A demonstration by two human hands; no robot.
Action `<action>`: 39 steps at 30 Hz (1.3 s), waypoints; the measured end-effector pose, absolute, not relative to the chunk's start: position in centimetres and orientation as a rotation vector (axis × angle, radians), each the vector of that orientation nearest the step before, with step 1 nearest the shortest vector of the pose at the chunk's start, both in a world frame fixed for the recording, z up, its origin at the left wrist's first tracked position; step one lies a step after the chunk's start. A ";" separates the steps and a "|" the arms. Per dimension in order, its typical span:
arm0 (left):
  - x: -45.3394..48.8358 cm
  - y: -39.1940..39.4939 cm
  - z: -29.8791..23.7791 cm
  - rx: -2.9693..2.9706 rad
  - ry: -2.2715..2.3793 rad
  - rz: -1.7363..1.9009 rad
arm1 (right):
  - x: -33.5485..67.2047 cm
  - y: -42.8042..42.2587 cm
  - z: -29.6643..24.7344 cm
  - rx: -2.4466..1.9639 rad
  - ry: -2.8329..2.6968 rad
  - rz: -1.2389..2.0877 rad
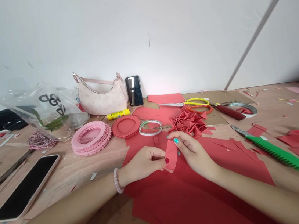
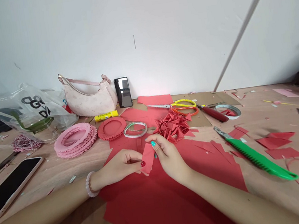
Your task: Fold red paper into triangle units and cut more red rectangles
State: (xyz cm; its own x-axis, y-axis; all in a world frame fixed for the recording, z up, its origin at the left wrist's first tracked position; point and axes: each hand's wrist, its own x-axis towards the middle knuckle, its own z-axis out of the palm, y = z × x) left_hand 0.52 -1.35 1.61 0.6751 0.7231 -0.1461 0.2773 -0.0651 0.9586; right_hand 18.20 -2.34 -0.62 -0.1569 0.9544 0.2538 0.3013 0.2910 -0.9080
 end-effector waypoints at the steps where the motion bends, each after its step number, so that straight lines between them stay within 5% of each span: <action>1: 0.5 -1.4 1.7 1.607 0.811 0.445 | 18.3 -2.2 -0.7 -1.163 -1.652 0.915; 32: 0.5 -1.1 1.3 1.138 0.829 0.626 | 18.7 -2.5 -0.2 -0.972 -1.798 0.961; 39: 0.4 -1.2 1.8 1.510 0.875 0.577 | 18.7 -2.6 -0.1 -0.960 -1.796 1.048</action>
State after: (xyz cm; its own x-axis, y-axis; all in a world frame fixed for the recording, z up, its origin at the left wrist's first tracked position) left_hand 0.38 -1.18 1.78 0.5888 0.7971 -0.1336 0.1920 0.0226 0.9811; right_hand 18.72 -2.56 -0.05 -0.3671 0.8896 0.2718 0.2012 0.3612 -0.9105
